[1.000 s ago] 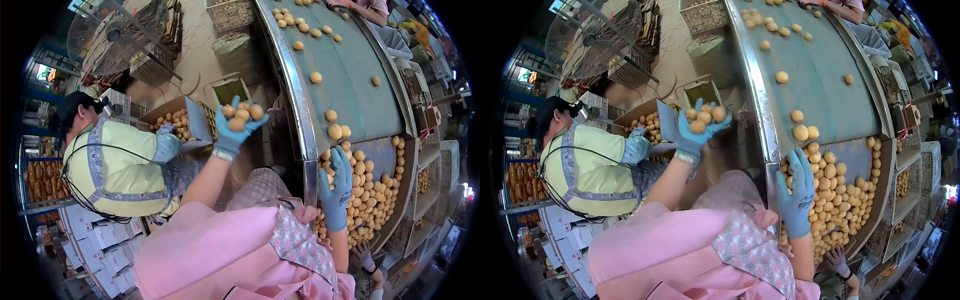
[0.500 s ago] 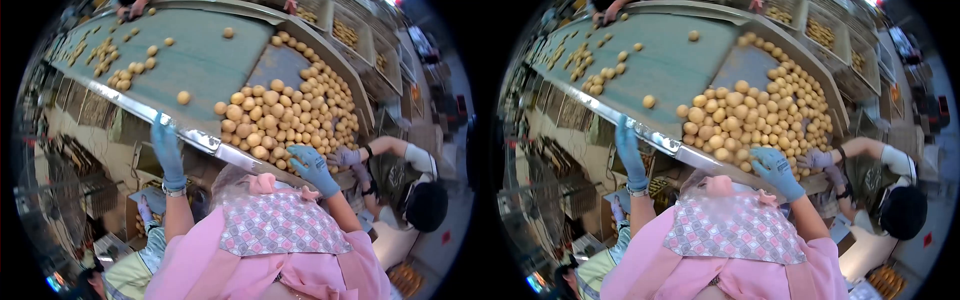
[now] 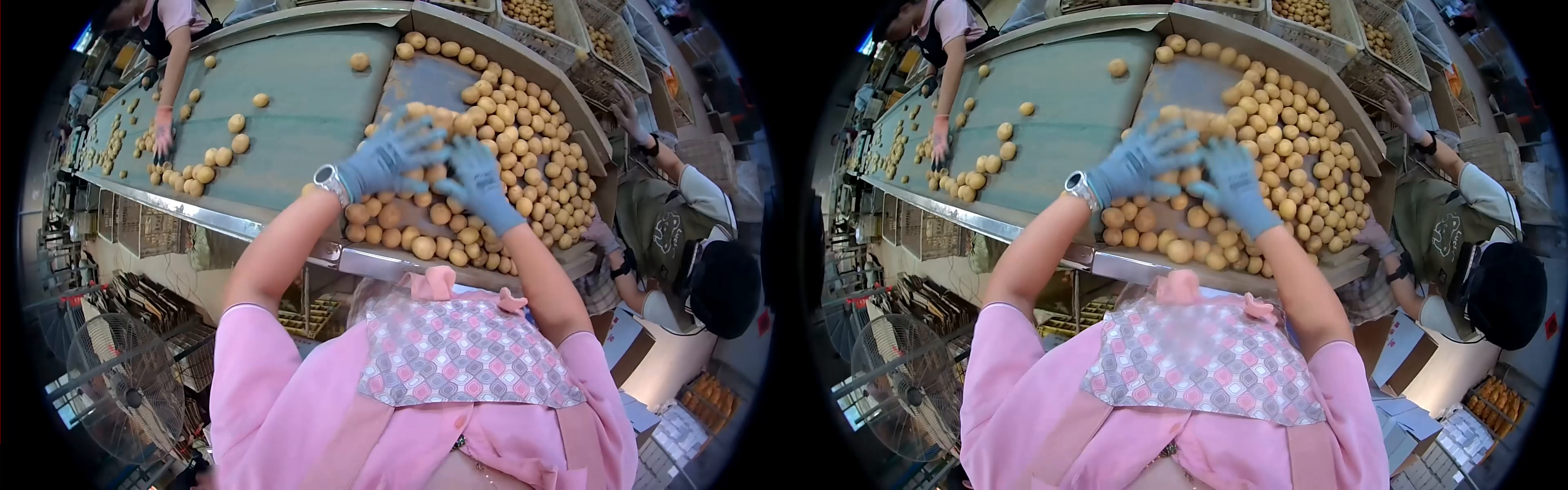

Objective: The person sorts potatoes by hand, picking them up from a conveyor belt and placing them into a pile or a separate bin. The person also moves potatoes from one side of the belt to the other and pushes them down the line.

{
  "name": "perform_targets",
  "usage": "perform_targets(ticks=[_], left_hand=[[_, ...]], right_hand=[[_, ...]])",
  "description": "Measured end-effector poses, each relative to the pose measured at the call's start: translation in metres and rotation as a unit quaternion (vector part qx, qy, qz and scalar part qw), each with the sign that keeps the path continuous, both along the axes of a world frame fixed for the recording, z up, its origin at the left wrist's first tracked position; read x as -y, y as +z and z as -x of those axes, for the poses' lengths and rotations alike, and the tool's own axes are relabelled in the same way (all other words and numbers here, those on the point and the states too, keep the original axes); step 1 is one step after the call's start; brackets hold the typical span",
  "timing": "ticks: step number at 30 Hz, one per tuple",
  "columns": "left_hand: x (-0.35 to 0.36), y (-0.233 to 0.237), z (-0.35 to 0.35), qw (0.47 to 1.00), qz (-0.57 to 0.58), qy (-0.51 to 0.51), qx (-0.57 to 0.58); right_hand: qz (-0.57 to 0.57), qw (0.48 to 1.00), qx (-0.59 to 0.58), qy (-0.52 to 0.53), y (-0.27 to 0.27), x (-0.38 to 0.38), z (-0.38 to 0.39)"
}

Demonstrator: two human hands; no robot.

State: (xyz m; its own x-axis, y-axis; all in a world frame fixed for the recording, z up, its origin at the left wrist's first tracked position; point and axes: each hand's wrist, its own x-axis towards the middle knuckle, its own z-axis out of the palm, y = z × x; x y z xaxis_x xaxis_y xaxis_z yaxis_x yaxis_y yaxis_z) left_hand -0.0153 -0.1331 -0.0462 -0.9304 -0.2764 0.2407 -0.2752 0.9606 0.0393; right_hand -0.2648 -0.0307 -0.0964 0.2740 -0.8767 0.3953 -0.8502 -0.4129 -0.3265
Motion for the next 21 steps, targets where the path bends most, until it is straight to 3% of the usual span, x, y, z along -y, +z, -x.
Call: perform_targets(ticks=[1, 3, 4, 5, 7, 9, 10, 13, 15, 17, 18, 19, 20, 21], left_hand=[[0.014, 0.011, -0.001, 0.996, 0.062, 0.06, -0.017], [0.028, 0.048, -0.021, 0.958, 0.051, 0.23, -0.166], [0.021, 0.071, -0.034, 0.931, 0.105, 0.265, -0.227], [0.005, 0.09, -0.047, 0.897, 0.157, 0.299, -0.287], [-0.014, 0.108, -0.059, 0.785, -0.003, 0.346, -0.514], [-0.039, 0.101, -0.059, 0.729, -0.023, 0.379, -0.569], [-0.047, 0.094, -0.057, 0.7, -0.034, 0.393, -0.595], [-0.066, 0.06, -0.046, 0.738, -0.083, 0.408, -0.531], [-0.069, 0.043, -0.046, 0.785, -0.116, 0.405, -0.454], [-0.071, 0.037, -0.046, 0.795, -0.174, 0.398, -0.423], [-0.071, 0.039, -0.044, 0.783, -0.213, 0.391, -0.434], [-0.07, 0.04, -0.043, 0.771, -0.249, 0.382, -0.444], [-0.071, 0.039, -0.041, 0.766, -0.341, 0.336, -0.428], [-0.071, 0.041, -0.038, 0.799, -0.41, 0.305, -0.317]], right_hand=[[-0.037, 0.996, 0.048, -0.068, 0.004, 0.015, 0.002], [0.026, 0.985, 0.06, -0.159, -0.017, 0.041, 0.018], [0.056, 0.975, 0.065, -0.206, -0.026, 0.046, 0.023], [0.04, 0.984, 0.107, -0.137, -0.013, 0.049, 0.018], [0.01, 0.983, 0.186, 0.005, 0.031, 0.059, -0.015], [0.067, 0.989, 0.13, 0.004, 0.032, 0.074, -0.062], [0.032, 0.997, 0.047, -0.046, 0.03, 0.085, -0.083], [-0.079, 0.974, -0.15, -0.151, 0.021, 0.114, -0.108], [-0.158, 0.954, -0.205, -0.151, 0.019, 0.145, -0.109], [-0.105, 0.976, -0.167, -0.094, 0.009, 0.158, -0.09], [-0.073, 0.994, -0.057, -0.065, -0.02, 0.179, -0.074], [-0.095, 0.992, 0.079, -0.003, -0.004, 0.18, -0.057], [-0.143, 0.972, 0.186, -0.014, 0.009, 0.174, -0.043], [-0.188, 0.938, 0.29, -0.025, 0.021, 0.157, -0.03]])
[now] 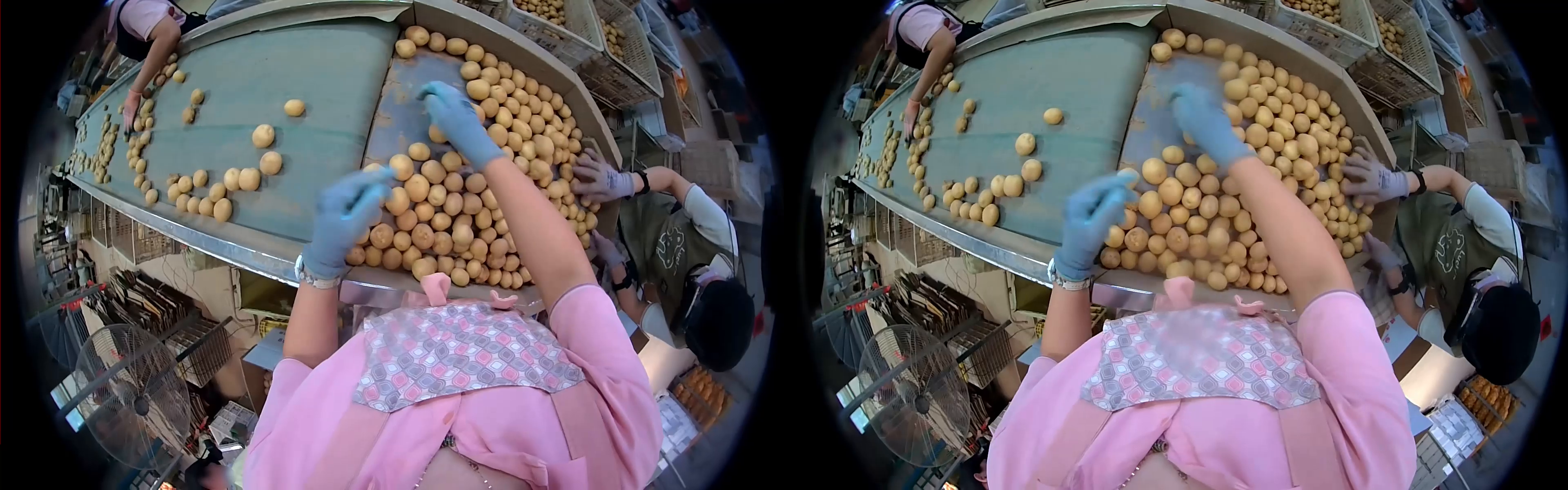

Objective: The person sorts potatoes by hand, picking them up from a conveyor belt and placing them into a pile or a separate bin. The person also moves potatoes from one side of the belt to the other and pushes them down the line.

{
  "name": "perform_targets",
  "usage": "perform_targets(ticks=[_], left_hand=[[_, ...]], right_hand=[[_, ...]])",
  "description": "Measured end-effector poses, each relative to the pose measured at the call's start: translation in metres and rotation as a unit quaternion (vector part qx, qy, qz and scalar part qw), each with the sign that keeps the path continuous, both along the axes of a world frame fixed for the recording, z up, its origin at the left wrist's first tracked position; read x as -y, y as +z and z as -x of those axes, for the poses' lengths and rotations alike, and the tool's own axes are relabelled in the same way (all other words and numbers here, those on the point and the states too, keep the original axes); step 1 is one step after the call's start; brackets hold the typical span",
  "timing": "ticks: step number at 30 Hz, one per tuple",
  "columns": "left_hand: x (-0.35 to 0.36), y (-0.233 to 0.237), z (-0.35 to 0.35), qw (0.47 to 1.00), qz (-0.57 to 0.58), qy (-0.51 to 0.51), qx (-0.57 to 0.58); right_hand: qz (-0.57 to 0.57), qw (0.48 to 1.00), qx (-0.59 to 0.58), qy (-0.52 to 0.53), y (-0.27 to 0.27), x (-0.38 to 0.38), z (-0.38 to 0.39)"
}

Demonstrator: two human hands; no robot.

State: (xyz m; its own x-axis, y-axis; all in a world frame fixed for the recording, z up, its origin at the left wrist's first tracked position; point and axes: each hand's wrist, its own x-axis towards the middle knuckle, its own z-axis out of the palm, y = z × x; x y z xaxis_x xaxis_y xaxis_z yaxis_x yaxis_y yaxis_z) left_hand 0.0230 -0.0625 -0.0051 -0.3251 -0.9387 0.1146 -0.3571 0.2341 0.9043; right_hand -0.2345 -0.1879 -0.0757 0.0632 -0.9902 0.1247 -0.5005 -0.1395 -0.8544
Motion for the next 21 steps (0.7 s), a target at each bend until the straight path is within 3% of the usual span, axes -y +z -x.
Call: perform_targets(ticks=[2, 3, 5, 7, 9, 11, 13, 16, 18, 21], left_hand=[[-0.003, 0.005, 0.005, 0.961, -0.137, -0.204, 0.126], [-0.003, 0.002, 0.008, 0.96, -0.102, -0.186, 0.181], [-0.003, -0.006, 0.013, 0.944, -0.031, -0.152, 0.292], [0.001, -0.007, 0.01, 0.996, -0.002, 0.035, 0.086], [0.008, -0.008, 0.005, 0.978, 0.027, 0.186, -0.087], [0.016, -0.01, -0.003, 0.93, 0.052, 0.29, -0.219], [0.015, -0.015, -0.014, 0.926, 0.035, 0.287, -0.242], [0.009, -0.017, -0.011, 0.934, 0.02, 0.266, -0.236], [0.007, -0.013, -0.006, 0.946, 0.01, 0.245, -0.21], [0.006, -0.016, -0.01, 0.943, -0.042, 0.222, -0.242]], right_hand=[[-0.098, 0.983, 0.153, -0.024, 0.016, -0.046, 0.014], [-0.142, 0.969, 0.2, -0.033, 0.022, -0.069, 0.018], [-0.157, 0.977, 0.146, 0.006, 0.033, -0.115, 0.018], [-0.071, 0.994, 0.078, 0.042, 0.03, -0.151, 0.009], [0.053, 0.997, 0.032, 0.038, 0.006, -0.173, -0.01], [0.082, 0.983, -0.129, 0.106, 0.017, -0.173, -0.034], [0.197, 0.945, -0.242, 0.098, -0.003, -0.164, -0.074], [0.121, 0.929, -0.343, 0.072, -0.015, -0.156, -0.123], [-0.009, 0.923, -0.36, 0.139, -0.015, -0.137, -0.145], [0.038, 0.905, -0.371, 0.204, 0.011, -0.12, -0.118]])
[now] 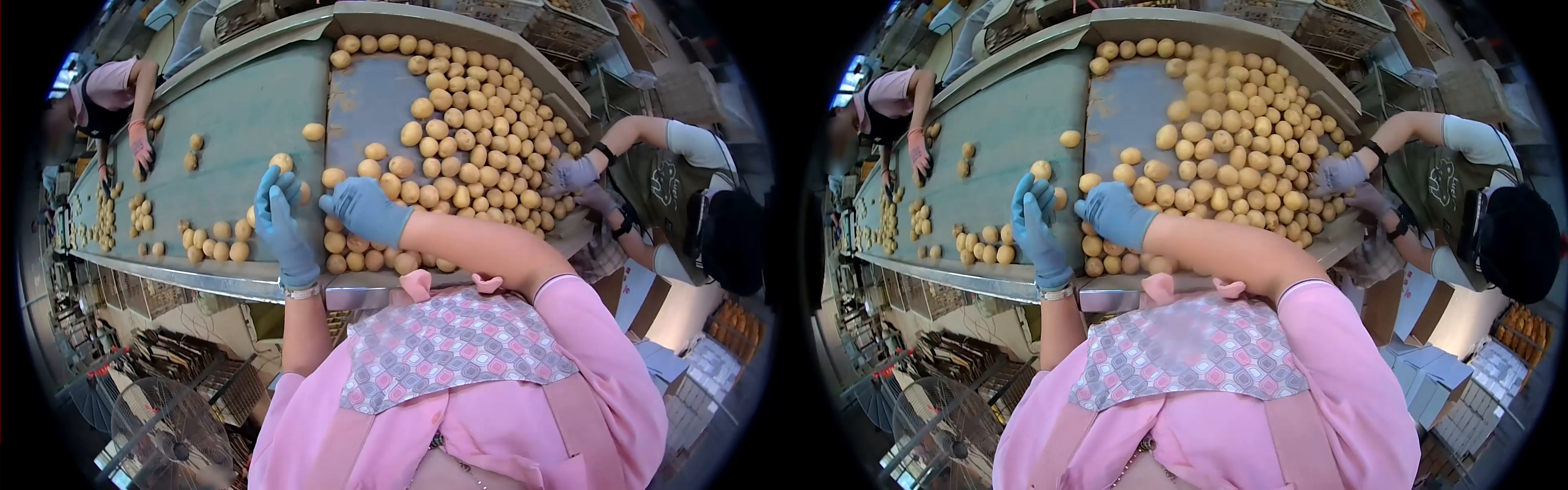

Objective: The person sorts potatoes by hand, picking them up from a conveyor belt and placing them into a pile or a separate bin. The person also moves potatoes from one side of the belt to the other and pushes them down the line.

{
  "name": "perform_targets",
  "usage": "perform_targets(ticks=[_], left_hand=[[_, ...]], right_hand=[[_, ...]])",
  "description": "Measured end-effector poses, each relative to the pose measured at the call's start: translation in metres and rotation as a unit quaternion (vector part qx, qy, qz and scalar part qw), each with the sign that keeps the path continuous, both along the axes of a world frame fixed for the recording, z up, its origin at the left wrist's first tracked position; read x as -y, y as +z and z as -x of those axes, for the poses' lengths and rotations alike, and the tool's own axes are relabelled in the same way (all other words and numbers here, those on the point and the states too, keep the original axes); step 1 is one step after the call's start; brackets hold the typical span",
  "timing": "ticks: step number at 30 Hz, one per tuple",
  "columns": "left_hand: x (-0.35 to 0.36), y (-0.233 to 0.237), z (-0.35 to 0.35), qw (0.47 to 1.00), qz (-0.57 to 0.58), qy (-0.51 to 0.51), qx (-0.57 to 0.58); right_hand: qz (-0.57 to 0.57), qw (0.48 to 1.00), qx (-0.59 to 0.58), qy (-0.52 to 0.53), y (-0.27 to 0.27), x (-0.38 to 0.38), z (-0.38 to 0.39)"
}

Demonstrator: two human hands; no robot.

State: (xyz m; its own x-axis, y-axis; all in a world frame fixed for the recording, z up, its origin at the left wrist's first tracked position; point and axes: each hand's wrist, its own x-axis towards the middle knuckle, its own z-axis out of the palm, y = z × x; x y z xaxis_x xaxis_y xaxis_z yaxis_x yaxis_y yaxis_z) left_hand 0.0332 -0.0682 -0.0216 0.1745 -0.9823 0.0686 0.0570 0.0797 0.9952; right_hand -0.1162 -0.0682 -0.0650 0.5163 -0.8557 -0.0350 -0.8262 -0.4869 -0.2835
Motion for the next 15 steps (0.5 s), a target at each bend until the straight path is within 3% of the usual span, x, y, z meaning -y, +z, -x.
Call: perform_targets(ticks=[2, 3, 4, 5, 6, 7, 8, 10, 12, 15], left_hand=[[0.005, -0.006, -0.011, 0.995, -0.048, -0.053, -0.065], [0.007, -0.003, -0.014, 0.968, -0.086, -0.117, -0.203], [0.008, 0.003, -0.013, 0.917, -0.123, -0.177, -0.335], [0.009, 0.006, -0.012, 0.843, -0.159, -0.231, -0.458], [0.008, 0.007, -0.008, 0.841, -0.175, -0.231, -0.456], [0.006, 0.004, -0.005, 0.874, -0.165, -0.235, -0.392], [0.006, 0.0, -0.002, 0.903, -0.15, -0.239, -0.325], [0.007, -0.001, 0.003, 0.943, -0.106, -0.245, -0.198], [0.008, -0.005, -0.004, 0.911, -0.131, -0.254, -0.296], [0.001, 0.003, -0.003, 0.863, -0.198, -0.276, -0.375]], right_hand=[[-0.094, 0.951, 0.274, -0.108, 0.013, -0.002, 0.03], [-0.135, 0.892, 0.402, -0.157, 0.015, -0.004, 0.047], [-0.113, 0.873, 0.436, -0.19, 0.009, -0.004, 0.058], [-0.18, 0.805, 0.521, -0.218, 0.002, -0.006, 0.068], [-0.246, 0.722, 0.599, -0.243, 0.004, -0.01, 0.074], [-0.305, 0.626, 0.667, -0.264, 0.006, -0.014, 0.081], [-0.352, 0.627, 0.654, -0.237, 0.005, -0.021, 0.092], [-0.505, 0.544, 0.65, -0.164, -0.011, -0.035, 0.118], [-0.427, 0.711, 0.527, -0.184, -0.005, -0.037, 0.142], [-0.3, 0.626, 0.677, -0.244, 0.021, 0.047, 0.239]])
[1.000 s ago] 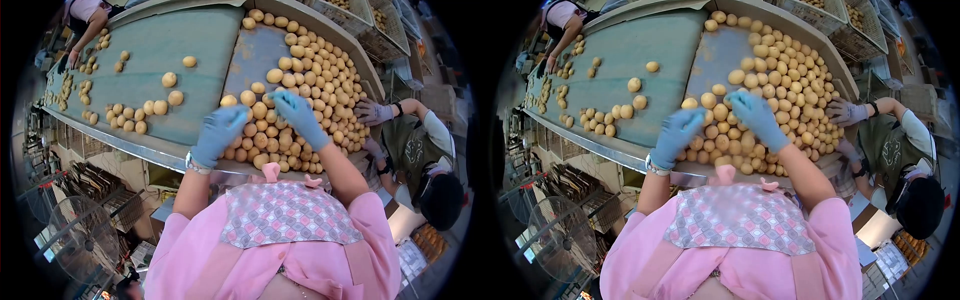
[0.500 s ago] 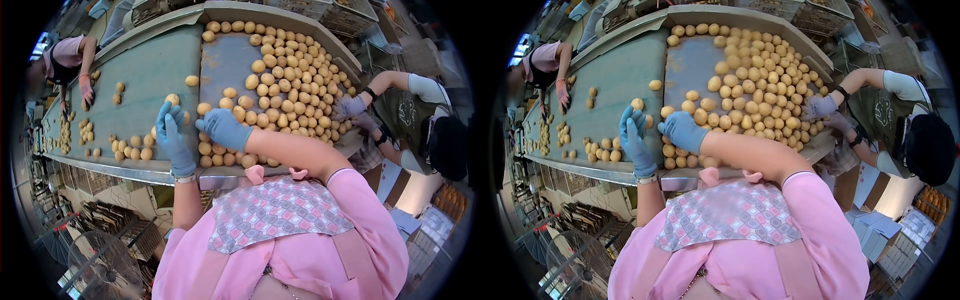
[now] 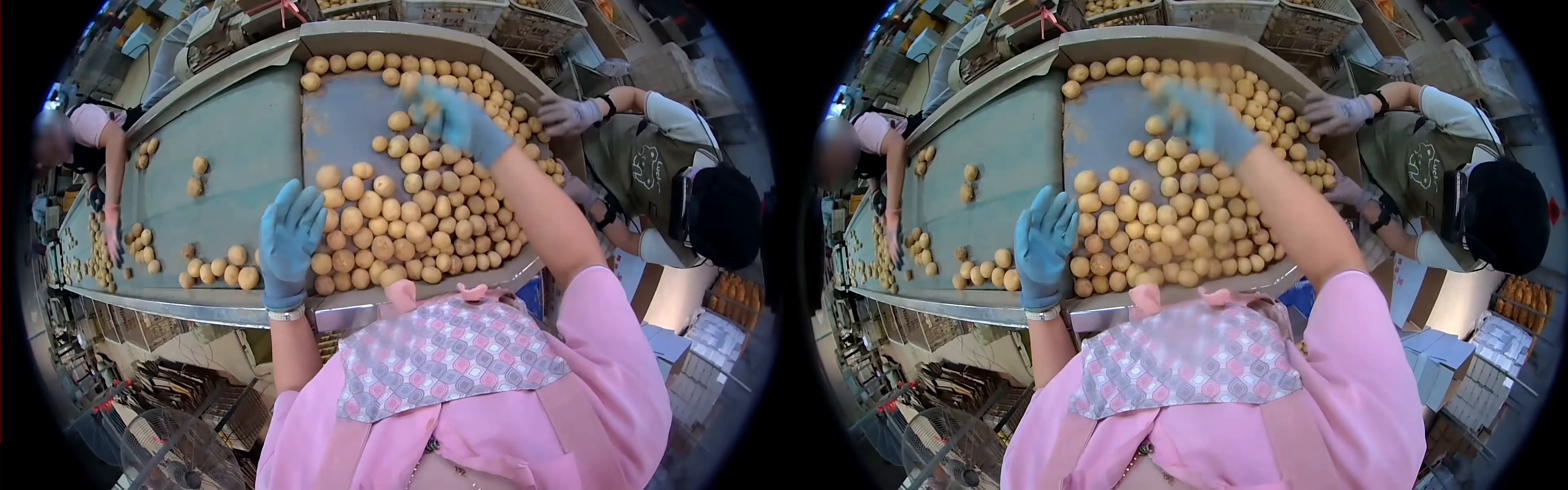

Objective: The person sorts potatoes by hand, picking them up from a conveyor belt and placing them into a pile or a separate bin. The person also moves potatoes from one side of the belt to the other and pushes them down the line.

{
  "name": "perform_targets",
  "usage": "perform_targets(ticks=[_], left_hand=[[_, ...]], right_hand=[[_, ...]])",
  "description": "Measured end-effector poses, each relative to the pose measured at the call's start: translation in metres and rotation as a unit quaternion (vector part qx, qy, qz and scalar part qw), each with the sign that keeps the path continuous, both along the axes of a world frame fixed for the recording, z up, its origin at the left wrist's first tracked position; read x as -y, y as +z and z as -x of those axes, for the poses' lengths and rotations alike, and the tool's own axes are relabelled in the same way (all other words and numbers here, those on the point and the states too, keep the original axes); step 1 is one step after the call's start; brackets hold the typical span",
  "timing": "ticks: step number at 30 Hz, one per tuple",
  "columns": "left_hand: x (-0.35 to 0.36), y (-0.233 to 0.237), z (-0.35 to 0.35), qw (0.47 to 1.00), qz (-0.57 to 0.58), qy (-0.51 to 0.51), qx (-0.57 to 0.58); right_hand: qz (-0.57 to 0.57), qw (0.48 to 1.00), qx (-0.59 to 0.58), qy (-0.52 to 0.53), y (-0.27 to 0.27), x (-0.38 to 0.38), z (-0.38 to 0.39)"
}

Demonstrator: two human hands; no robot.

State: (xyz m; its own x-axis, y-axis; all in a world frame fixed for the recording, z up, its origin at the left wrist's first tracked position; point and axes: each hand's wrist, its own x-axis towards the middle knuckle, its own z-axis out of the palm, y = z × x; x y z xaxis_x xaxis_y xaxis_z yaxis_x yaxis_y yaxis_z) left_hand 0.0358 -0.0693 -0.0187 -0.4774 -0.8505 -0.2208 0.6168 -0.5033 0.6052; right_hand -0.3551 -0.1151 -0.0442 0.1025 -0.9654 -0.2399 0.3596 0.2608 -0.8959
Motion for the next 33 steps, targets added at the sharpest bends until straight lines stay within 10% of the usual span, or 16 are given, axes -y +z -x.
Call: perform_targets(ticks=[2, 9, 10, 12, 14, 16, 25, 28, 30, 31, 33], left_hand=[[0.002, 0.006, 0.009, 0.997, -0.037, -0.055, -0.05], [0.001, 0.007, 0.013, 0.958, -0.128, -0.241, -0.089], [0.0, -0.002, 0.006, 0.971, 0.069, -0.215, 0.08], [-0.004, -0.023, -0.01, 0.799, 0.43, -0.134, 0.398], [0.003, -0.024, -0.014, 0.965, 0.086, -0.074, 0.237], [0.014, -0.021, -0.018, 0.953, -0.193, 0.0, -0.233], [0.011, -0.019, -0.023, 0.99, 0.0, 0.132, -0.052], [0.02, -0.037, -0.033, 0.938, -0.031, -0.022, -0.343], [0.013, -0.039, -0.034, 0.969, 0.0, 0.053, -0.243], [0.011, -0.025, -0.027, 0.979, -0.013, 0.108, -0.174], [0.012, -0.001, -0.015, 0.978, -0.026, 0.186, -0.093]], right_hand=[[0.017, 0.986, 0.081, -0.147, 0.048, 0.036, -0.003], [0.283, 0.895, -0.321, 0.125, 0.031, -0.058, -0.15], [0.311, 0.869, -0.367, 0.113, 0.021, -0.052, -0.144], [0.365, 0.807, -0.456, 0.083, -0.005, -0.025, -0.118], [0.229, 0.773, -0.587, 0.064, -0.005, -0.001, -0.083], [0.162, 0.727, -0.66, 0.095, -0.019, 0.021, -0.058], [0.277, 0.622, -0.714, 0.166, -0.028, 0.022, -0.05], [0.248, 0.66, -0.707, 0.054, 0.005, 0.09, 0.02], [0.394, 0.422, -0.791, -0.203, 0.036, 0.115, 0.07], [0.299, 0.387, -0.848, -0.203, 0.065, 0.099, 0.053], [0.421, 0.657, -0.616, -0.108, 0.016, 0.081, 0.033]])
